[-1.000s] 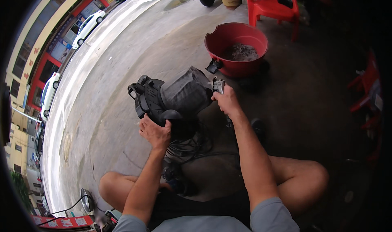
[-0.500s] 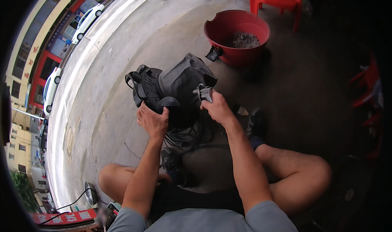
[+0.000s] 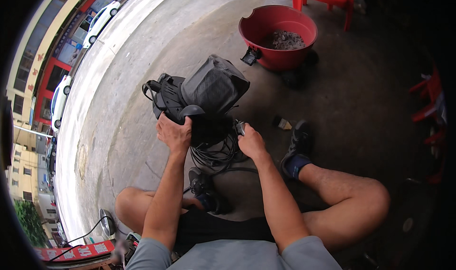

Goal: Cleaning a vacuum cleaner with an air blow gun and a brush.

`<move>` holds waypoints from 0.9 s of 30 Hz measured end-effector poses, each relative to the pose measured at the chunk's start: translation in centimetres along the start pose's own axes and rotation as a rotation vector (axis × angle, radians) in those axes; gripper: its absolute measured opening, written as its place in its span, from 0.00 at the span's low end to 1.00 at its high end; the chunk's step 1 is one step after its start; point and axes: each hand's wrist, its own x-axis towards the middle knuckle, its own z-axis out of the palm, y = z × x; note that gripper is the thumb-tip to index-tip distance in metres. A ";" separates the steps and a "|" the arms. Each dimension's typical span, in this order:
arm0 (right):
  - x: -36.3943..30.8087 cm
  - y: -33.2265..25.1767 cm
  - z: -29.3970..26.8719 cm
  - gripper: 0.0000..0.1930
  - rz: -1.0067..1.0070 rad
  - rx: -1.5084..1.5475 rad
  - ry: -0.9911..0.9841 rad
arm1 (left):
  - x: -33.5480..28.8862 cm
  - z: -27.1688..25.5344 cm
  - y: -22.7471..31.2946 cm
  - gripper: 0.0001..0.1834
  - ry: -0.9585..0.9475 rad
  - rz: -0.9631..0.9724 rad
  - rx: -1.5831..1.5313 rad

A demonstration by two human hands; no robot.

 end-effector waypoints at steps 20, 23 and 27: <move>-2.8 -8.6 0.3 0.11 -0.246 0.327 -0.280 | -0.3 -0.3 -0.5 0.46 0.031 0.039 0.019; -3.7 -11.5 -1.1 0.10 -0.355 0.395 -0.405 | -0.5 -0.8 -0.4 0.47 0.027 0.077 -0.035; -3.0 -11.6 -3.0 0.12 -0.227 0.602 -0.517 | -0.6 -0.7 -0.9 0.47 0.049 0.070 0.000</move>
